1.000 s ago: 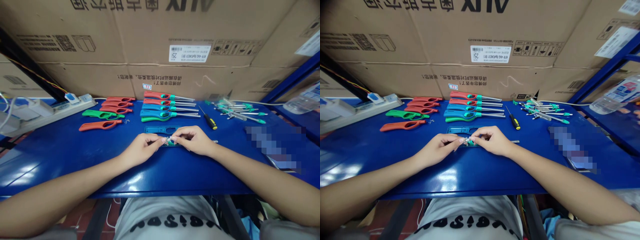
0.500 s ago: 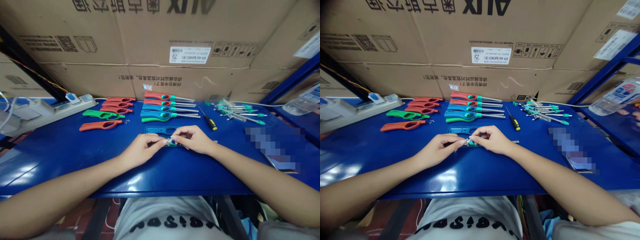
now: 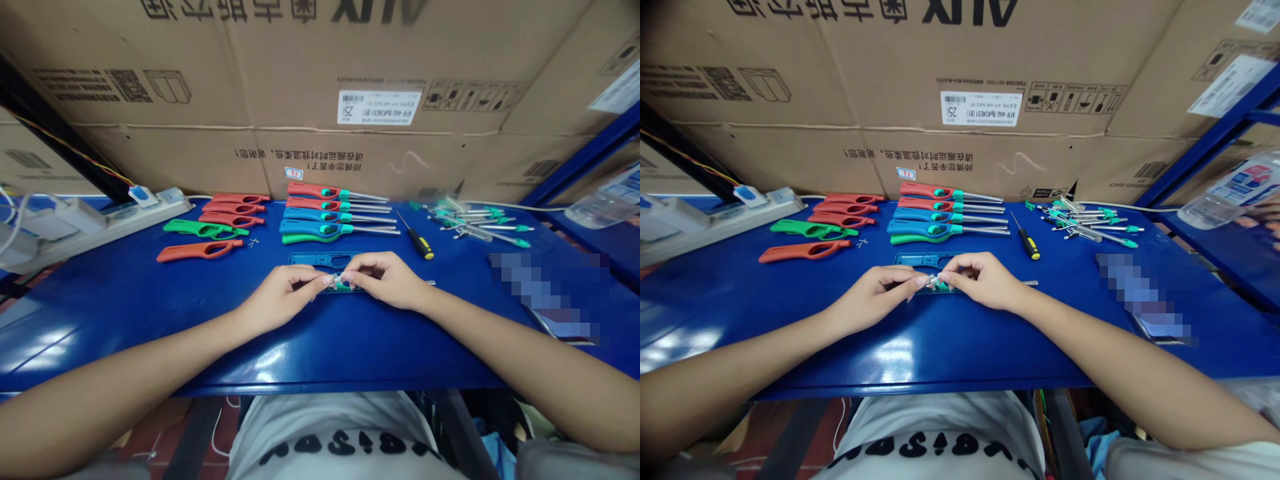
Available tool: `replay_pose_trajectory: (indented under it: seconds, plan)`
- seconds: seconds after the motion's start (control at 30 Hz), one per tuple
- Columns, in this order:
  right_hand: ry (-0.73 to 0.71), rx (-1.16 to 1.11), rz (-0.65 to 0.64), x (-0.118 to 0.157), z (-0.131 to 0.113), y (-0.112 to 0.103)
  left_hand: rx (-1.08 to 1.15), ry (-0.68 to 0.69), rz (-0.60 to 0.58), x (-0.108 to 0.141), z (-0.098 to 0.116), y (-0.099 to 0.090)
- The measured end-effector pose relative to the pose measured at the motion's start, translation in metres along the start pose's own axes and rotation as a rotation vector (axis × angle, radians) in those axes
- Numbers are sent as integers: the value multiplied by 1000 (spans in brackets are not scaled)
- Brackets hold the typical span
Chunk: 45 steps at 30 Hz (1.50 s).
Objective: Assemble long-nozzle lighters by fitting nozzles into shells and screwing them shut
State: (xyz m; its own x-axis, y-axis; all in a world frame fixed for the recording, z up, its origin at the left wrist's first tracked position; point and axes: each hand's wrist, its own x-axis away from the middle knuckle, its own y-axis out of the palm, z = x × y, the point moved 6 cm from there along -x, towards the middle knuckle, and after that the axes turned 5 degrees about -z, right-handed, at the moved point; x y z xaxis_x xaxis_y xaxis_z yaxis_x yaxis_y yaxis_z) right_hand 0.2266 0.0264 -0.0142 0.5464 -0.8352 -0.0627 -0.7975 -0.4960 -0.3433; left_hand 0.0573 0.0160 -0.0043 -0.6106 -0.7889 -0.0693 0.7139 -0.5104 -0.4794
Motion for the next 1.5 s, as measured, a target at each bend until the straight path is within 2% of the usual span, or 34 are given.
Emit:
replay_pose_trajectory:
  seconds: [0.2,0.47,0.57,0.67,0.77,0.9,1.33,1.5]
  plan:
    - [-12,101,45,3,1,0,14,9,-6,0,-2,2]
    - [-7,45,33,0,-2,1,-56,-22,-4,-2,0,-7]
    - [10,23,47,0,4,-3,-154,-39,35,-1,1,-17]
    - [32,13,68,-1,9,-9,-302,1,40,0,3,-22]
    - [29,22,86,-2,9,-12,-376,44,-8,0,3,-20]
    - [29,29,88,-1,5,-11,-376,27,-64,-1,-2,-15]
    - [22,35,87,-1,6,-10,-500,64,-60,4,5,-13]
    - [-58,184,83,1,0,-10,-431,79,-70,4,5,-12]
